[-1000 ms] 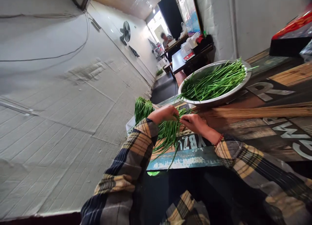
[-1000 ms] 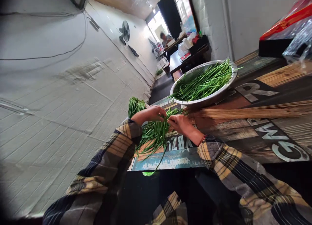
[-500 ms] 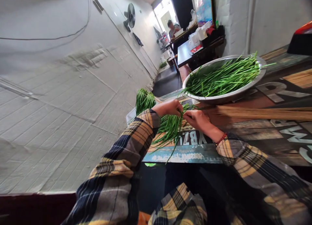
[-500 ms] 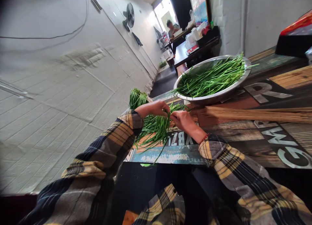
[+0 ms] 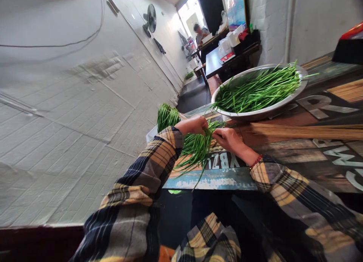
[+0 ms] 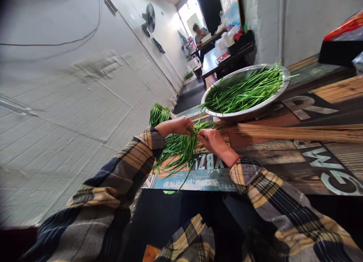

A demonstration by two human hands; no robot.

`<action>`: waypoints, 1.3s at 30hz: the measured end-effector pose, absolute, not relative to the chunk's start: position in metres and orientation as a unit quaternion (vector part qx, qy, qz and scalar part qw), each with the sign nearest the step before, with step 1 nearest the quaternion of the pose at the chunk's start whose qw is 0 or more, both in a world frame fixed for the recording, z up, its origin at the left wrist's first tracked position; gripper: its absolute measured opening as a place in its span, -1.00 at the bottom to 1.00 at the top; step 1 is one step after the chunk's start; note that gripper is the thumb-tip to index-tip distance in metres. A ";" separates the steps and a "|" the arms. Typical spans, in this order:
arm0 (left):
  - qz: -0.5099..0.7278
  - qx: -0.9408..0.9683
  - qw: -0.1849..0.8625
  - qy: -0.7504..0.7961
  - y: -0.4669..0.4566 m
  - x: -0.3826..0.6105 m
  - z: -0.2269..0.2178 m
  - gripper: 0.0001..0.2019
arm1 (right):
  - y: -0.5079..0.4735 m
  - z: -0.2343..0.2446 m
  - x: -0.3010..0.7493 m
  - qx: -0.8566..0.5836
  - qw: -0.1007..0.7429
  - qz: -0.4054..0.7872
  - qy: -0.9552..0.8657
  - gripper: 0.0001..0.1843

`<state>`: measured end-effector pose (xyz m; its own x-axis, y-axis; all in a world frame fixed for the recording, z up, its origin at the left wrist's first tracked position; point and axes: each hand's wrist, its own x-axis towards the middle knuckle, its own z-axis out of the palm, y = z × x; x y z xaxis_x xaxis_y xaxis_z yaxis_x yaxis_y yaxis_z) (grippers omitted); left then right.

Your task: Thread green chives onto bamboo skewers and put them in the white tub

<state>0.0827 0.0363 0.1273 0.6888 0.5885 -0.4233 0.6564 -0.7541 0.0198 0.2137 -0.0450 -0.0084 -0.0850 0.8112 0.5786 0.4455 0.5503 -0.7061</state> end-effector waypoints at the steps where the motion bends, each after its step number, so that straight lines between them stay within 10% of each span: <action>1: -0.200 0.915 0.085 0.341 0.036 0.083 0.126 -0.95 | -0.045 -0.008 0.214 -0.440 0.514 0.178 -0.715 -0.75; 39: -0.168 0.920 0.060 0.350 0.049 0.051 0.155 -0.86 | -0.041 -0.011 0.216 -0.447 0.500 0.203 -0.714 -0.77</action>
